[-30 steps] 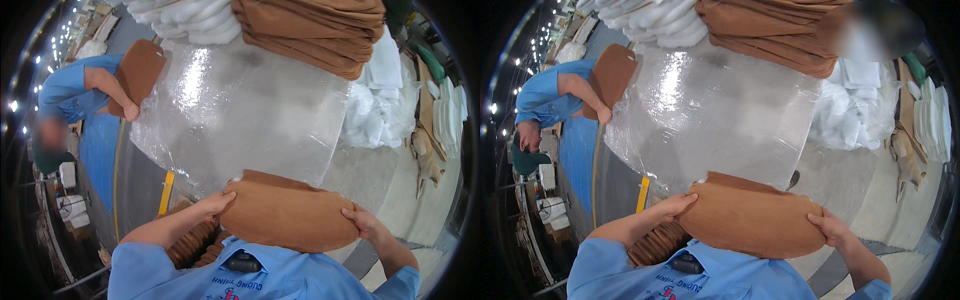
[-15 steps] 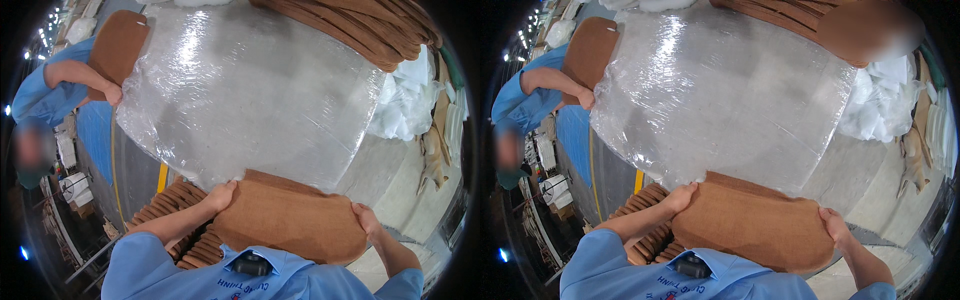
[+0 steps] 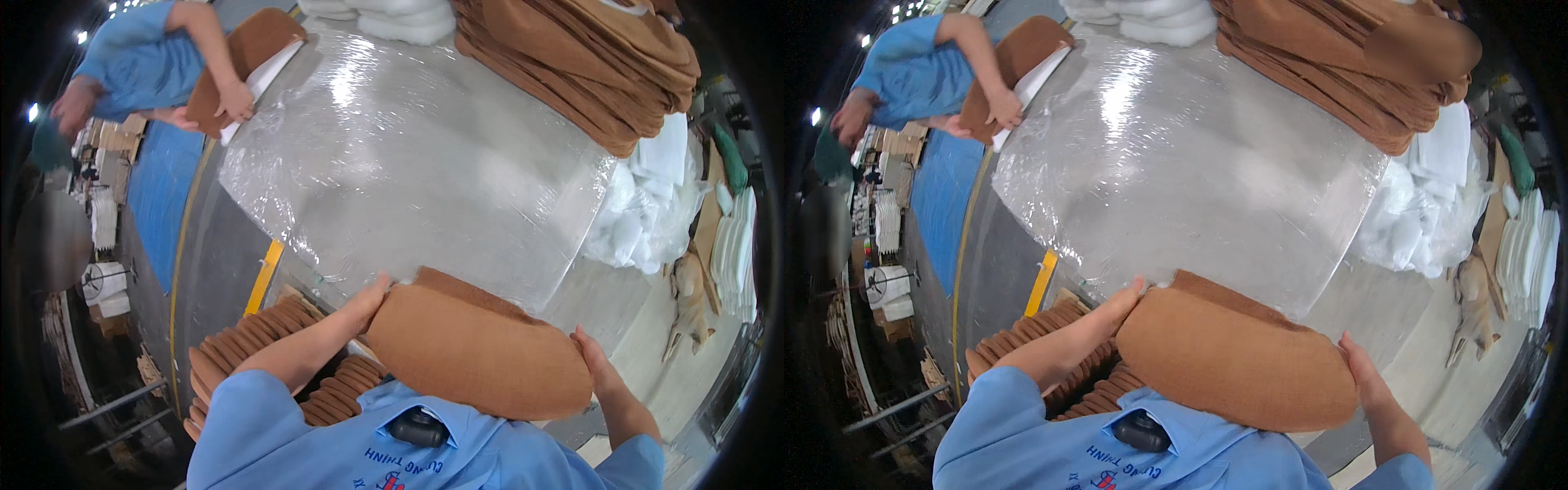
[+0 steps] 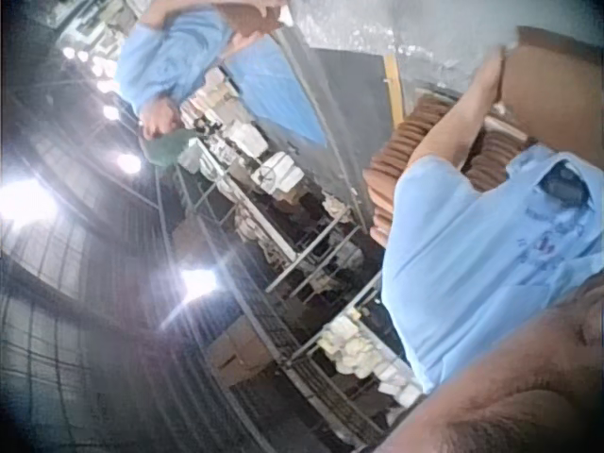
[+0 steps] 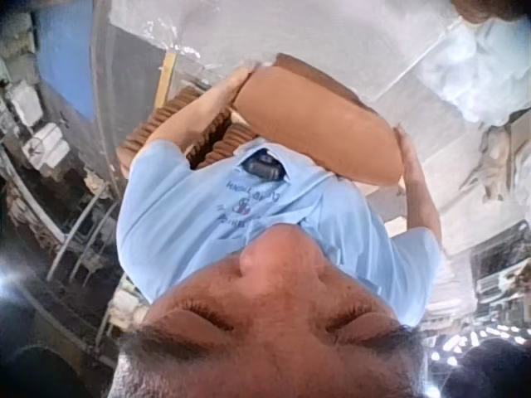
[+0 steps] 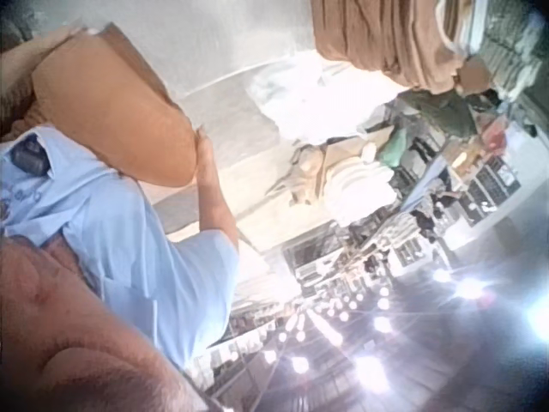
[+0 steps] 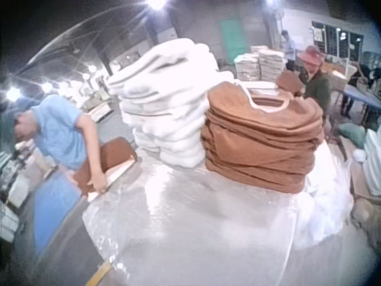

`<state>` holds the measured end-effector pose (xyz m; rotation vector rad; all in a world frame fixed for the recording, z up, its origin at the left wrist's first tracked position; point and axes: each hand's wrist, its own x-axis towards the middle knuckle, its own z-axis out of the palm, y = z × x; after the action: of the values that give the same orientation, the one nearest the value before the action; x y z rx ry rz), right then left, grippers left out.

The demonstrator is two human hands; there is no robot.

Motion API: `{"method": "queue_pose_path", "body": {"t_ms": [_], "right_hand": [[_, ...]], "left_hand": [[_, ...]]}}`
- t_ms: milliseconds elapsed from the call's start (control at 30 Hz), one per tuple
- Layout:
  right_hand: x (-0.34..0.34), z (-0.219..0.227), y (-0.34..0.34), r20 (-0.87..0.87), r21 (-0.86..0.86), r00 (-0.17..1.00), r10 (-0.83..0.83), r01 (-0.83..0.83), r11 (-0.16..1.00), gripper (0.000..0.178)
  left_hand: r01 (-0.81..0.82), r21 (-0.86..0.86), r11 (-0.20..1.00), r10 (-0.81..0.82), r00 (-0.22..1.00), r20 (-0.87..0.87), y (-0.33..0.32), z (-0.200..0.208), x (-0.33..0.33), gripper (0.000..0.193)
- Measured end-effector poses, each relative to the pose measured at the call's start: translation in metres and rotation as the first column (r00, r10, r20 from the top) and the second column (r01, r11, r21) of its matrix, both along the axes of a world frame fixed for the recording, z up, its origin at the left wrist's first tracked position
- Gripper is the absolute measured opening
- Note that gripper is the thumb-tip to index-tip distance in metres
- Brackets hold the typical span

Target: The person inserts white foam inserts into brown fabric covers and stacks the finished cushions. The person handles foam and fabric pieces one at a time, aligns edges, and places completed units on a growing pile.

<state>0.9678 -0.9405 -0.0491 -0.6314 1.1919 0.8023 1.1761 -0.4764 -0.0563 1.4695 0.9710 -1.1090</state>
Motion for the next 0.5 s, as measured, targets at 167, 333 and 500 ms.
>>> {"method": "queue_pose_path", "body": {"t_ms": [167,333,500], "right_hand": [[-0.008,0.101,0.011,0.109,-0.015,0.994,0.025,-0.023,1.0,0.061],[-0.008,0.097,0.016,0.107,-0.063,0.981,0.164,-0.158,0.985,0.073],[0.005,0.081,0.019,-0.026,-0.122,0.984,0.179,-0.181,0.976,0.067]], "left_hand": [[0.491,-0.081,0.867,-0.494,0.87,-0.014,0.004,0.14,0.021,0.089],[0.593,-0.231,0.772,-0.624,0.776,-0.093,-0.017,0.13,0.009,0.075],[0.549,-0.076,0.832,-0.553,0.812,-0.189,-0.028,0.089,0.01,0.056]]}}
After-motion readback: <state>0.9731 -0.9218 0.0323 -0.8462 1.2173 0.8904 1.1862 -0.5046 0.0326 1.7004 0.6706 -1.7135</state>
